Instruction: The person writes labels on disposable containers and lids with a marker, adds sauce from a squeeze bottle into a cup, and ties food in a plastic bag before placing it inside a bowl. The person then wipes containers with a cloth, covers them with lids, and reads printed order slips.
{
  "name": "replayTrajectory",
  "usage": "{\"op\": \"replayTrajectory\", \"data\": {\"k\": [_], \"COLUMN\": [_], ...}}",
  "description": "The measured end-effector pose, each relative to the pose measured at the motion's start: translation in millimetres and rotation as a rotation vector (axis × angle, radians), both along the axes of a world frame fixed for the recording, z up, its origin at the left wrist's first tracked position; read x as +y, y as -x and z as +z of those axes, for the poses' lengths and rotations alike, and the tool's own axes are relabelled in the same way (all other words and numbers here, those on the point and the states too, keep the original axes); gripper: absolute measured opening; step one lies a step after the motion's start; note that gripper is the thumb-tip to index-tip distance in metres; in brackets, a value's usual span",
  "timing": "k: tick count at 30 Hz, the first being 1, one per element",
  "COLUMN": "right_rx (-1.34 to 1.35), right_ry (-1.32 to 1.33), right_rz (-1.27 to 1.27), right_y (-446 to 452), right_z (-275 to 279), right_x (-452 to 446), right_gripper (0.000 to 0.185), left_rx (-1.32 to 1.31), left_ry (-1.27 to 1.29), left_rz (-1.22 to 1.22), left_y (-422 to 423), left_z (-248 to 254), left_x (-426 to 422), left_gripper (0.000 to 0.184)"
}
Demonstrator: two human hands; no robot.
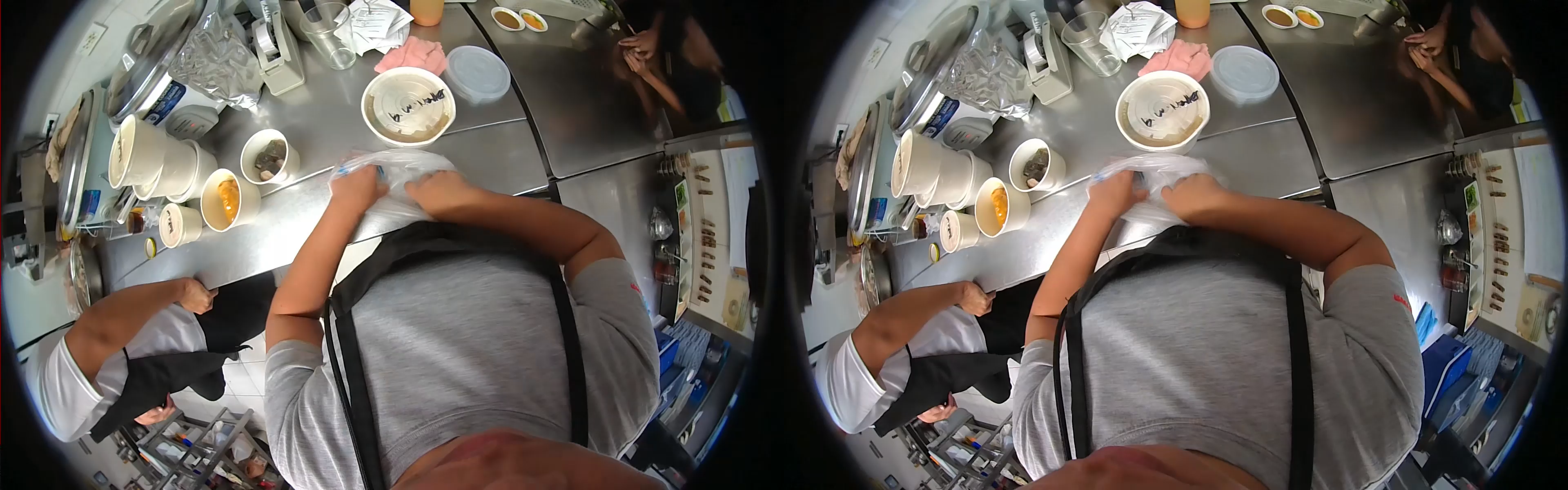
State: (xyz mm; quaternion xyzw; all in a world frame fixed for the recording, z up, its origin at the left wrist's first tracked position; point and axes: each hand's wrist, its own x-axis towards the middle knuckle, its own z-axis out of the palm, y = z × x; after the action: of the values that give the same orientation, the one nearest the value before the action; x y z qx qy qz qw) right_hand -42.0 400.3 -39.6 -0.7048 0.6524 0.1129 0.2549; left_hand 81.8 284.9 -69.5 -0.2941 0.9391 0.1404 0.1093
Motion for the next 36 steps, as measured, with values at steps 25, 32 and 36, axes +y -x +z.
{"op": "replayTrajectory", "data": {"k": [25,32,36], "right_rx": [0.078,0.006,0.140], "right_ry": [-0.001,0.251,0.227], "right_rz": [-0.056,0.344,0.108], "right_y": [19.6,30.9,35.8], "right_z": [-15.2,-41.3,-43.1], "right_x": [-13.2,-11.4,-25.2], "right_gripper": [0.021,0.016,0.016], "left_rx": [0.070,0.289,0.122], "left_ry": [-0.101,0.082,-0.081], "left_rz": [-0.151,-0.349,-0.413], "left_y": [-20.3,-26.3,-29.3], "left_z": [2.8,-17.1,-12.9], "left_x": [6.5,-10.0,-7.1], "left_gripper": [0.022,0.016,0.018]}}
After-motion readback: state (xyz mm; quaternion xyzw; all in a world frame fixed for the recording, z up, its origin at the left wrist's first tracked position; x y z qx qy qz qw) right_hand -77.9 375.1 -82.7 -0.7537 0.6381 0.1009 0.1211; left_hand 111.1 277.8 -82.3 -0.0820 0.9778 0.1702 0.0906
